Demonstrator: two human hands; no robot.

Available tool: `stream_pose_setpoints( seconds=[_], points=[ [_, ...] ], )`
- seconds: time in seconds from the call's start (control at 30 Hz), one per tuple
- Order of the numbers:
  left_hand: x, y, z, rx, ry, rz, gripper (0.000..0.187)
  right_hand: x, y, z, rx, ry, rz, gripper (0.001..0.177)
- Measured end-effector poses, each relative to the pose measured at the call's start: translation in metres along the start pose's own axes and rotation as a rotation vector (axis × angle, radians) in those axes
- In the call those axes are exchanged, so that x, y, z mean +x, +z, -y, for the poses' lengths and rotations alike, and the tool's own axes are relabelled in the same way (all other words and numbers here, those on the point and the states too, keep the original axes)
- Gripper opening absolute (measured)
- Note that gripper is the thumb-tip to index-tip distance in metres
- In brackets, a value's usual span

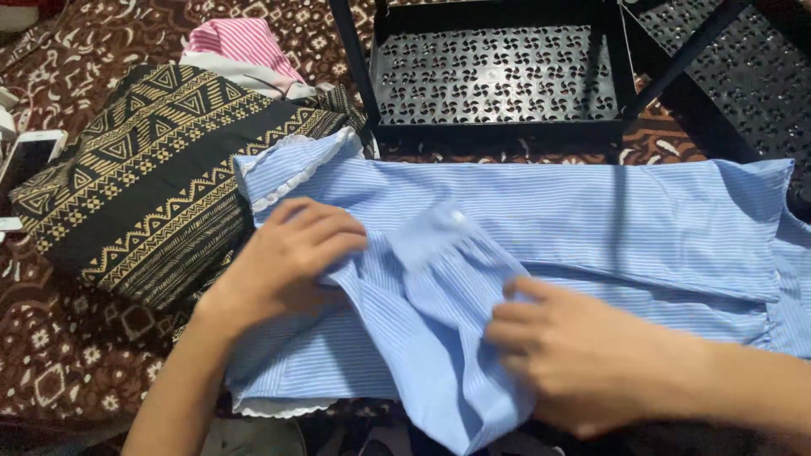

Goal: Folding a blue striped button-down shirt on a flat surface.

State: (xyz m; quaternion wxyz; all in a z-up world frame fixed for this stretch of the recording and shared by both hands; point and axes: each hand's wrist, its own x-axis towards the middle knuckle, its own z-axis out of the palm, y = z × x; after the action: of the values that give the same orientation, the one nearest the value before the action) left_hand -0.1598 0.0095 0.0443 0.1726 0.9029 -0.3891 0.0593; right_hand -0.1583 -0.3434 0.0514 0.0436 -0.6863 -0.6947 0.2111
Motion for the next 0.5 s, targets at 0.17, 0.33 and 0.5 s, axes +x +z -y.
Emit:
stream_pose_setpoints(
  seconds=[0.17, 0.33, 0.5],
  points=[
    [-0.015, 0.011, 0.022, 0.007, -0.123, 0.065, 0.054, 0.016, -0.027, 0.015, 0.227, 0.217, 0.300, 0.060],
    [-0.020, 0.011, 0.026, -0.113, -0.156, 0.040, 0.063, 0.020, 0.001, -0.016, -0.083, 0.116, -0.461, 0.073],
    [-0.022, 0.009, 0.029, -0.222, -0.223, 0.078, 0.077, 0.032, 0.018, -0.041, -0.204, 0.306, -0.377, 0.074]
  ],
)
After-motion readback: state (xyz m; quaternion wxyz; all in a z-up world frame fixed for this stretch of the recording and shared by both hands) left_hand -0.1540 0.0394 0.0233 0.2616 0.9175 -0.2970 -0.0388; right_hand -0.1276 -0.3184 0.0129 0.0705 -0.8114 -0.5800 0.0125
